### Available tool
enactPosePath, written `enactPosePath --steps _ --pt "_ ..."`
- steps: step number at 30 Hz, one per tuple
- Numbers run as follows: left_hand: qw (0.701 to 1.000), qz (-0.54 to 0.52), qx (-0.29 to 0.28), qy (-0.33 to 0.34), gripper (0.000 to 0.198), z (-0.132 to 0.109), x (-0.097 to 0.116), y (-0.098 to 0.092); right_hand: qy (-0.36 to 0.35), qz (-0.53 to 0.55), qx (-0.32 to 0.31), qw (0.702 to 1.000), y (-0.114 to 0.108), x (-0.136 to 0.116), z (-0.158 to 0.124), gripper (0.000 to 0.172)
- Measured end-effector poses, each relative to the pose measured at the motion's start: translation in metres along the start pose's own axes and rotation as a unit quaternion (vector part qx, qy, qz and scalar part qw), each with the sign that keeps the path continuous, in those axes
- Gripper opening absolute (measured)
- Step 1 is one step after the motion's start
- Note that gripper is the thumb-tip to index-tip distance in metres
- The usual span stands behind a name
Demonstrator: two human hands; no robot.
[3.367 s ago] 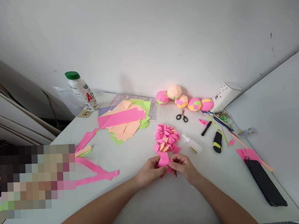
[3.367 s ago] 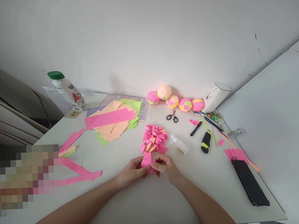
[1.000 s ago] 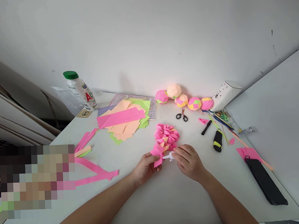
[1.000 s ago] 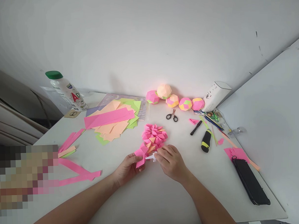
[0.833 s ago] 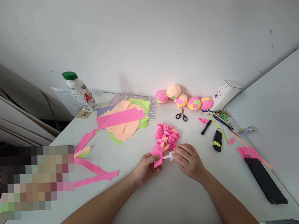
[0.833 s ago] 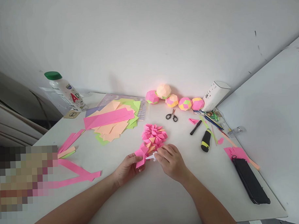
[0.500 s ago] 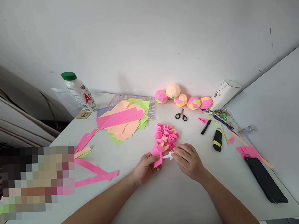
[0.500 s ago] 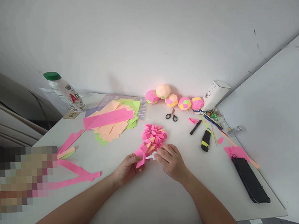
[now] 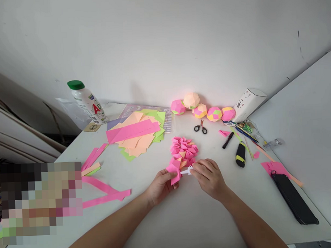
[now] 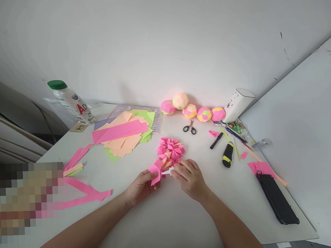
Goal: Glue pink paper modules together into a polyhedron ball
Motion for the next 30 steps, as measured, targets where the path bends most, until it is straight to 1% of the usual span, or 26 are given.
enactPosePath --steps 3,7,12,15,22,26,30 --pt "1.000 -0.002 0.002 0.000 0.013 -0.0001 0.0003 -0.0002 -0.009 -0.009 -0.005 1.000 -0.0006 -0.0013 0.0000 0.025" --pt "1.000 -0.002 -0.001 0.001 0.012 -0.0001 -0.0001 -0.0008 -0.014 -0.021 0.015 1.000 0.0002 -0.0018 -0.0009 0.024" --pt "1.000 -0.001 0.001 0.000 0.012 0.0001 -0.0007 -0.0011 -0.006 -0.031 0.016 0.999 0.0020 -0.0008 -0.0020 0.024" --pt "1.000 -0.004 0.005 0.001 0.013 0.0003 -0.0006 -0.0008 -0.013 -0.034 0.013 0.999 0.0011 -0.0013 -0.0017 0.024" --pt "1.000 -0.004 0.011 0.005 0.013 -0.0006 0.0011 0.0018 -0.027 -0.033 0.027 0.999 -0.0024 -0.0036 -0.0012 0.025" --pt "1.000 -0.005 0.009 0.004 0.013 -0.0008 0.0010 0.0019 -0.021 -0.045 0.025 0.998 -0.0030 -0.0024 -0.0011 0.024" --pt "1.000 -0.001 0.000 0.004 0.012 0.0000 -0.0001 -0.0004 -0.016 -0.059 0.037 0.997 -0.0041 -0.0013 -0.0007 0.026"
Point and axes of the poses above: each hand's wrist, its own z-axis towards the middle knuckle, its own y-axis out of the palm, x = y × z, the point moved 1 cm from there along z, towards the middle knuckle, and after that the axes turned 5 degrees about -x, right-handed, at the moved point
